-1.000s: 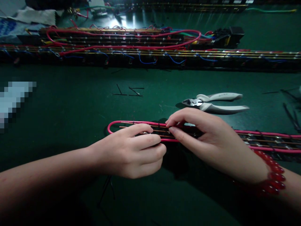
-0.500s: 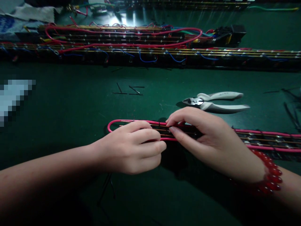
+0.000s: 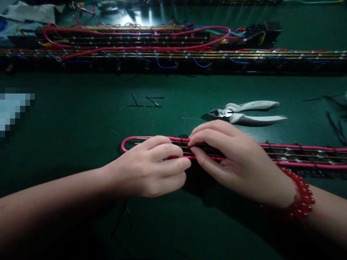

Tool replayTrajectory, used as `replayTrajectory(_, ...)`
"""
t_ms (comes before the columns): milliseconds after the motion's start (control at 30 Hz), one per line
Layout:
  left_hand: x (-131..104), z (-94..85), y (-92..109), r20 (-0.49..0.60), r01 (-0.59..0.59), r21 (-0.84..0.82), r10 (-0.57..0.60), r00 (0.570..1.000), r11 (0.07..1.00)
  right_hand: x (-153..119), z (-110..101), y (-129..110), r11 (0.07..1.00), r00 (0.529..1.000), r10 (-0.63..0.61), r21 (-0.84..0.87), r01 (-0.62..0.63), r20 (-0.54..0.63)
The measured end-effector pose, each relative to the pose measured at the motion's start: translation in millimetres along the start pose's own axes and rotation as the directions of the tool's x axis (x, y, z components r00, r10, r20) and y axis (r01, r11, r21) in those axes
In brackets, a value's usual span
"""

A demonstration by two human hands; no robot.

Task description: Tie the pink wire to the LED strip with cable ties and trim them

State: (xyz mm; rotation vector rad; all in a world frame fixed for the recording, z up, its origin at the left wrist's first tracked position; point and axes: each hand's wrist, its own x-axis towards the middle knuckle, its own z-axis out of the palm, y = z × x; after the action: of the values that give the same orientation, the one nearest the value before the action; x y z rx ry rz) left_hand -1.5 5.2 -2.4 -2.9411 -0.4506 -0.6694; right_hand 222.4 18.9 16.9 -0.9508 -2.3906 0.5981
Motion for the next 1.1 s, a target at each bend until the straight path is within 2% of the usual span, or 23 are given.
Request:
replayTrajectory(133,1.3,-0.8,0.0,0.014,0.004,-0.008,-0.004,1.0,1.0,-0.5,1.6,0.2,0.999,1.0,-0.028,-0.045,0.028,-0.008)
replayTrajectory(667,0.4,-0.7,0.2,0.014,0.005,-0.047,-0.004,1.0,0.999,-0.4,-0.7,2.0,1.0,1.0,-0.019,-0.007,0.019,0.005)
replayTrajectory(1100,0.9,-3.1,-1.0,0.032,-0.002,-0.028,0.003,0.999,1.0,1.7,-4.2,0.1,0.996,0.998,0.064,0.058,-0.066,0.03)
